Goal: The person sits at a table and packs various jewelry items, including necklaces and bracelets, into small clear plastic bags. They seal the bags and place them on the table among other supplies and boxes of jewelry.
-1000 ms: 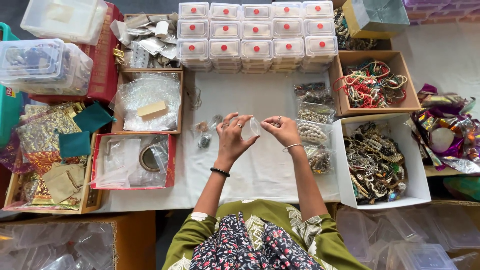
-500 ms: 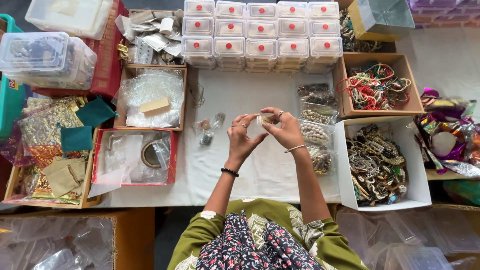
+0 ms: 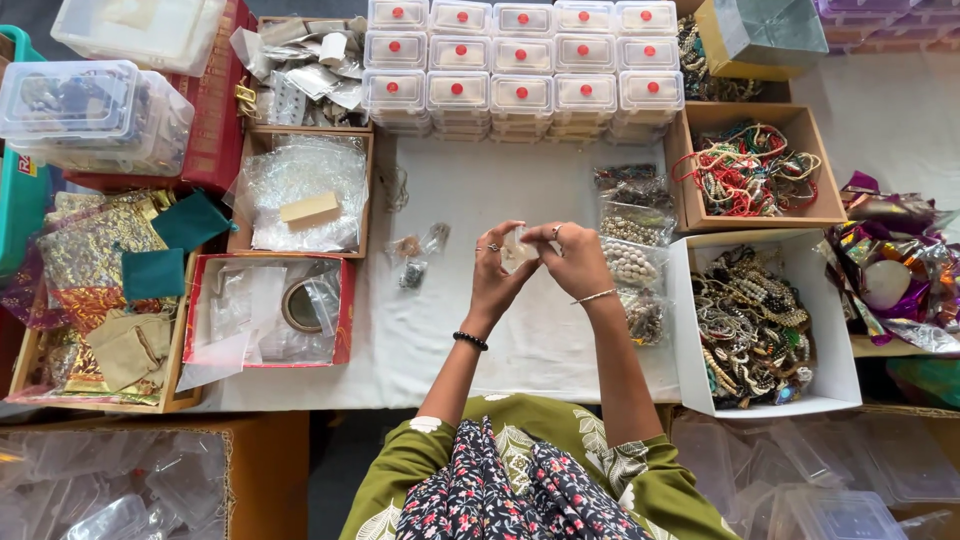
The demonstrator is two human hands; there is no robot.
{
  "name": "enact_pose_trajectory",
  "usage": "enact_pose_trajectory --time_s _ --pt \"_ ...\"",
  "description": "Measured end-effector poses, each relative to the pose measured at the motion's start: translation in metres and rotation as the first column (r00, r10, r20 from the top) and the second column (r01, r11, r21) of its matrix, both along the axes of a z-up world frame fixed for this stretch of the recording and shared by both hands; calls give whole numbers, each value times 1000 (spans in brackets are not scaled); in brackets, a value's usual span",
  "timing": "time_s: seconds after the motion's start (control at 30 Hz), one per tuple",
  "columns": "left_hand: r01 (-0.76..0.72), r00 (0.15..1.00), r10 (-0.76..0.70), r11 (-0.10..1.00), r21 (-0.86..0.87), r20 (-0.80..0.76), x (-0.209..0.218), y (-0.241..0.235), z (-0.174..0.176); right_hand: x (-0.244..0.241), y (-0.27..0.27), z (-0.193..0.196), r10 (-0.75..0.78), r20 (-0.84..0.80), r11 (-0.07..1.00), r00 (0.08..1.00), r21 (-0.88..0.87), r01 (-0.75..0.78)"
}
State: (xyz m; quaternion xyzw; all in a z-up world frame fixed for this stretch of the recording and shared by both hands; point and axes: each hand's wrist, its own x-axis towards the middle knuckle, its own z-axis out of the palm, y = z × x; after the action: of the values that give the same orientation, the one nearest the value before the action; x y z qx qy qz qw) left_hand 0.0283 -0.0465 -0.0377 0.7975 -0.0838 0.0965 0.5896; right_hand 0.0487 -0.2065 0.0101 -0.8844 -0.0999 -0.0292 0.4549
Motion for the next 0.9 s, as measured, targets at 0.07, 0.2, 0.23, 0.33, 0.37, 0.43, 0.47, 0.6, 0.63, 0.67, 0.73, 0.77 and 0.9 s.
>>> enact_pose_trajectory --time_s 0.07,0.2,0.23,0.33,0.37,0.43,0.47,0.6,0.63,0.67,0.73,0.77,0.9 --pt "-39 999 39 999 20 -21 1 0 -3 -3 4 26 23 200 999 980 -44 -14" --pt "-109 991 111 994 28 -81 0 0 -6 -2 11 42 4 -18 1000 1000 -27 -5" --pt "-106 991 109 994 29 -82 -2 1 -4 -3 9 28 2 -18 1000 1000 -26 -3" --pt "-83 996 83 997 9 -14 0 7 4 1 -5 -9 -95 -212 955 973 255 150" --pt "-92 995 87 990 -106 -56 -1 12 6 4 -15 -20 73 -292 565 954 800 202" --pt "-109 991 89 969 -220 -98 -2 24 -2 7 -28 -39 256 -244 -82 936 959 272" --pt "-86 967 -27 902 -423 -255 -3 32 -11 6 -29 -48 275 -266 -56 924 955 291" --pt "-181 808 -349 620 -763 -475 -2 45 -19 7 -32 -71 335 -352 51 874 933 356" --pt "-180 807 -351 621 -763 -476 -1 45 -17 5 -19 -59 333 -353 50 874 933 357" --pt "-150 781 -438 559 -815 -444 1 44 -14 3 -7 -47 87 -430 724 899 647 239" --pt "-121 750 -523 492 -862 -404 3 41 -16 3 3 -52 -144 -311 990 939 -37 139" --pt "-57 757 -491 607 -792 -431 5 39 -20 6 1 -69 -99 -304 973 948 171 157" --pt "33 827 -359 799 -601 -432 1 30 -22 4 7 -36 -49 -338 814 940 531 233"
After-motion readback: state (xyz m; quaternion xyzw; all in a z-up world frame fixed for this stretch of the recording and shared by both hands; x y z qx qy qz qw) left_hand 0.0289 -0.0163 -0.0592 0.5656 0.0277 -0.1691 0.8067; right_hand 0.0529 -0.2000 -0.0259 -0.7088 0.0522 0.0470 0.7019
